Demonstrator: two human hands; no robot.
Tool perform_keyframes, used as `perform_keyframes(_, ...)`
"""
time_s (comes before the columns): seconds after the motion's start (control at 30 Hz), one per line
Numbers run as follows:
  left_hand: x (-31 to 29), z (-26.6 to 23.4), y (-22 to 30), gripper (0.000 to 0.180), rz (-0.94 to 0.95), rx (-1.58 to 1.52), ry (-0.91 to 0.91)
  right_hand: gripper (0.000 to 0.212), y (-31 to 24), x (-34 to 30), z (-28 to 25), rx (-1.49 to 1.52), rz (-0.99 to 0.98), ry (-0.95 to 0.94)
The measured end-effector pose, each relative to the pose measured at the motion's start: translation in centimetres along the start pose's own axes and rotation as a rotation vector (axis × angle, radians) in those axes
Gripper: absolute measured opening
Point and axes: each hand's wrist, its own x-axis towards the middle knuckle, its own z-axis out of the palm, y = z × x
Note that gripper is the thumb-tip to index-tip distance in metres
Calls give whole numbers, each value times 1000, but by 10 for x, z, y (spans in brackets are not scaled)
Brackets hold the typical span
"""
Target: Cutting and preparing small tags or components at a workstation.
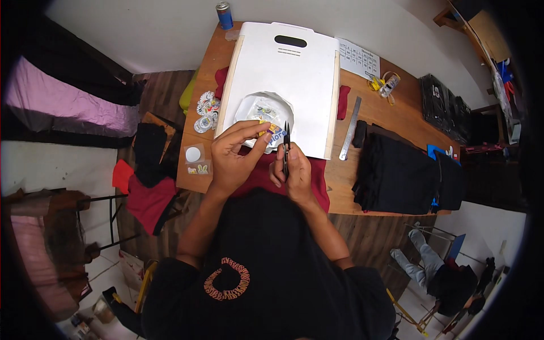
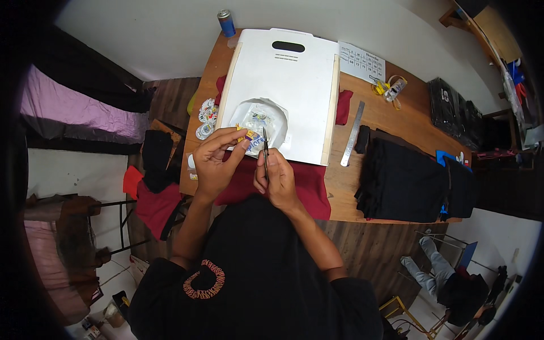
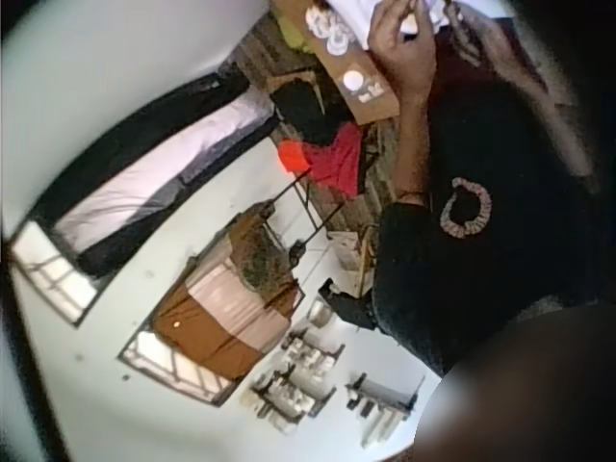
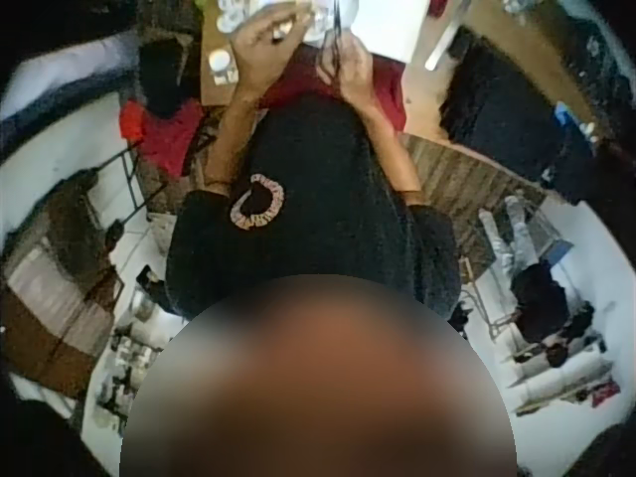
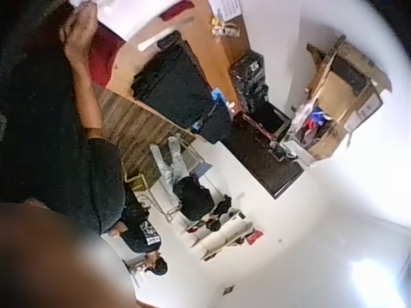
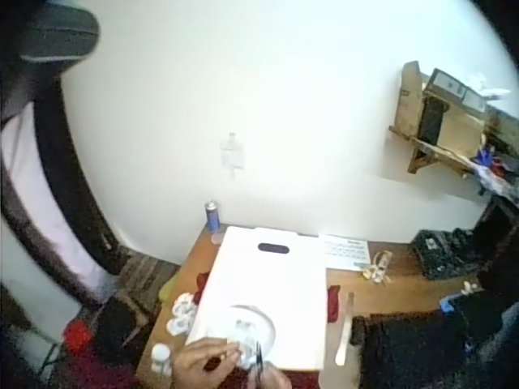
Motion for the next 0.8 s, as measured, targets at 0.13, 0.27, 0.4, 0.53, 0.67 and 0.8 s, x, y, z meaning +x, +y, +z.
perform_keyframes(0.13,0,-1,-1,24,-10,-5,3,30,1,0,-2,6,-3,1)
perform_keyframes(0.27,1,-2,1,24,21,5,-20,31,-3,1,-4,17,12,-11)
perform_keyframes(0.4,2,-4,0,23,7,-40,-36,32,-7,-1,-7,6,66,-59)
perform_keyframes(0.53,3,-4,2,22,1,-57,-50,32,-7,-2,-9,-7,125,-70)
perform_keyframes(0.67,4,-4,2,22,-1,-55,-59,33,-8,-2,-9,-11,125,-77)
perform_keyframes(0.8,3,-5,1,22,4,-44,-58,33,-6,-2,-9,-10,129,-87)
